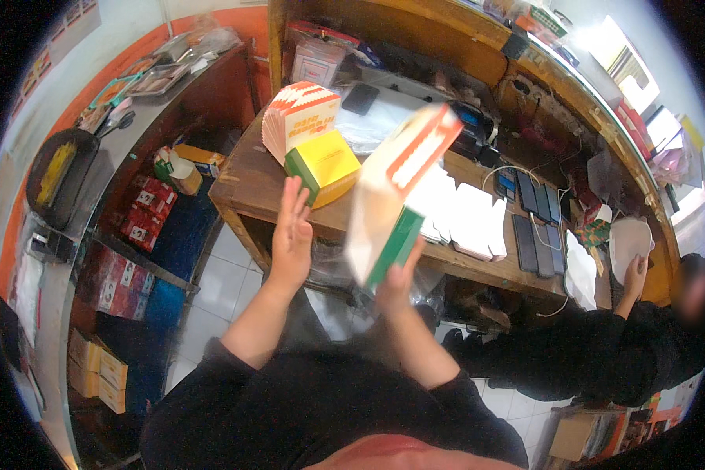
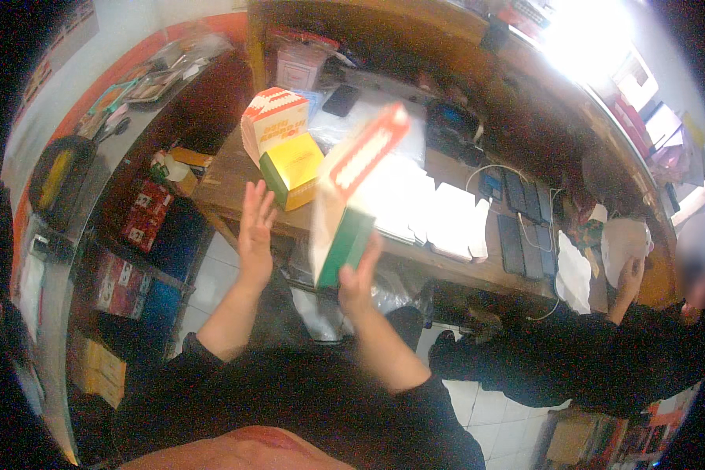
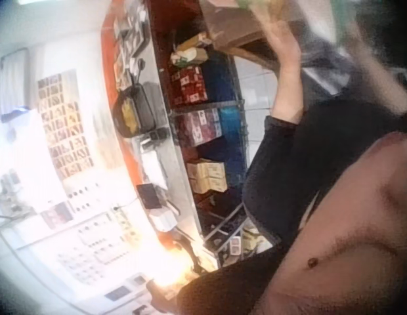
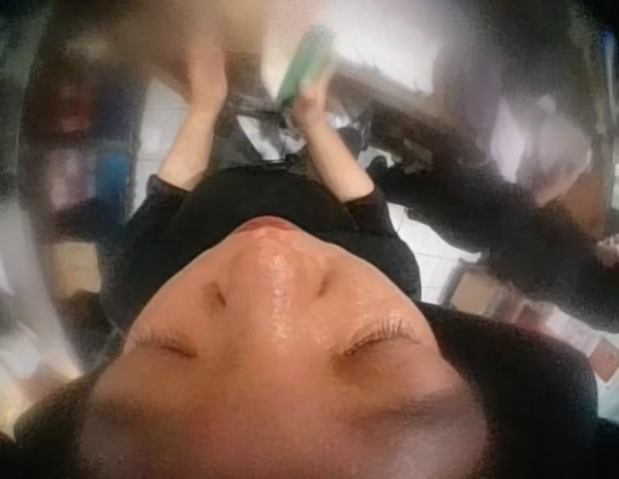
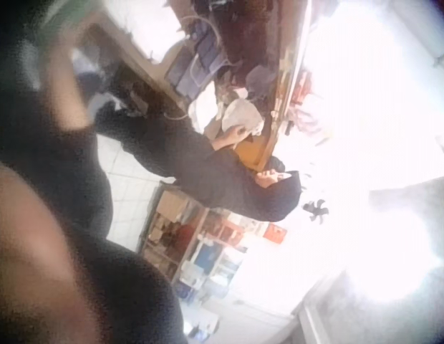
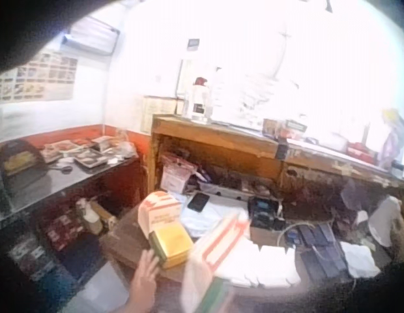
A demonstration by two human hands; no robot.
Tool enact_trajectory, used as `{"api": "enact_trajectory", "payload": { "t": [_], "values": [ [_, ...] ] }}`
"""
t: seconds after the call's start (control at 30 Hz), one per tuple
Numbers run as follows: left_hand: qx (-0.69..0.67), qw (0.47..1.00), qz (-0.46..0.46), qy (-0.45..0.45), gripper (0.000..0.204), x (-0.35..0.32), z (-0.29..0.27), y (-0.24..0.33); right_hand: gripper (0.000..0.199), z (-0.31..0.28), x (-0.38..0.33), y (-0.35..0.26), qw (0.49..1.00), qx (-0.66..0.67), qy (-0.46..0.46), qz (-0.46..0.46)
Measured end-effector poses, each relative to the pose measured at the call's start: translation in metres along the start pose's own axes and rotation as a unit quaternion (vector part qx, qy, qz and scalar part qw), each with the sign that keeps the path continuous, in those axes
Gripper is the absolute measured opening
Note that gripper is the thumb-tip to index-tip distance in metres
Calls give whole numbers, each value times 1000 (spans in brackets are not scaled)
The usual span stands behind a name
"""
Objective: The person repeatedly folds flat cardboard pieces into small rectangular boxes and stacks them on the counter. The person handles the boxes one at a time, folding edges and tucking flaps to form the final shape.
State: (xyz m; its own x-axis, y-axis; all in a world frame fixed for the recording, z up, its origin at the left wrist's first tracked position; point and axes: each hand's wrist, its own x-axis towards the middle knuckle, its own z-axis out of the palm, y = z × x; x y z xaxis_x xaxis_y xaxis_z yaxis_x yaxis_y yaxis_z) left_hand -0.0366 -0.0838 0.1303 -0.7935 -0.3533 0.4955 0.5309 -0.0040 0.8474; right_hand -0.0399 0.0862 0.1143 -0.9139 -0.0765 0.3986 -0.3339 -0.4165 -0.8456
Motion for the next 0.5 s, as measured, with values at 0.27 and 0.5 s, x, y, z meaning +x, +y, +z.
{"api": "enact_trajectory", "payload": {
  "t": [0.27,0.5],
  "values": [
    [47,996,-71,29,44,-11,-54,-2,58,71,138,-2,769,-614,-59,-169],
    [92,986,-127,61,32,-33,-86,-12,64,88,142,40,727,-674,-114,-61]
  ]
}}
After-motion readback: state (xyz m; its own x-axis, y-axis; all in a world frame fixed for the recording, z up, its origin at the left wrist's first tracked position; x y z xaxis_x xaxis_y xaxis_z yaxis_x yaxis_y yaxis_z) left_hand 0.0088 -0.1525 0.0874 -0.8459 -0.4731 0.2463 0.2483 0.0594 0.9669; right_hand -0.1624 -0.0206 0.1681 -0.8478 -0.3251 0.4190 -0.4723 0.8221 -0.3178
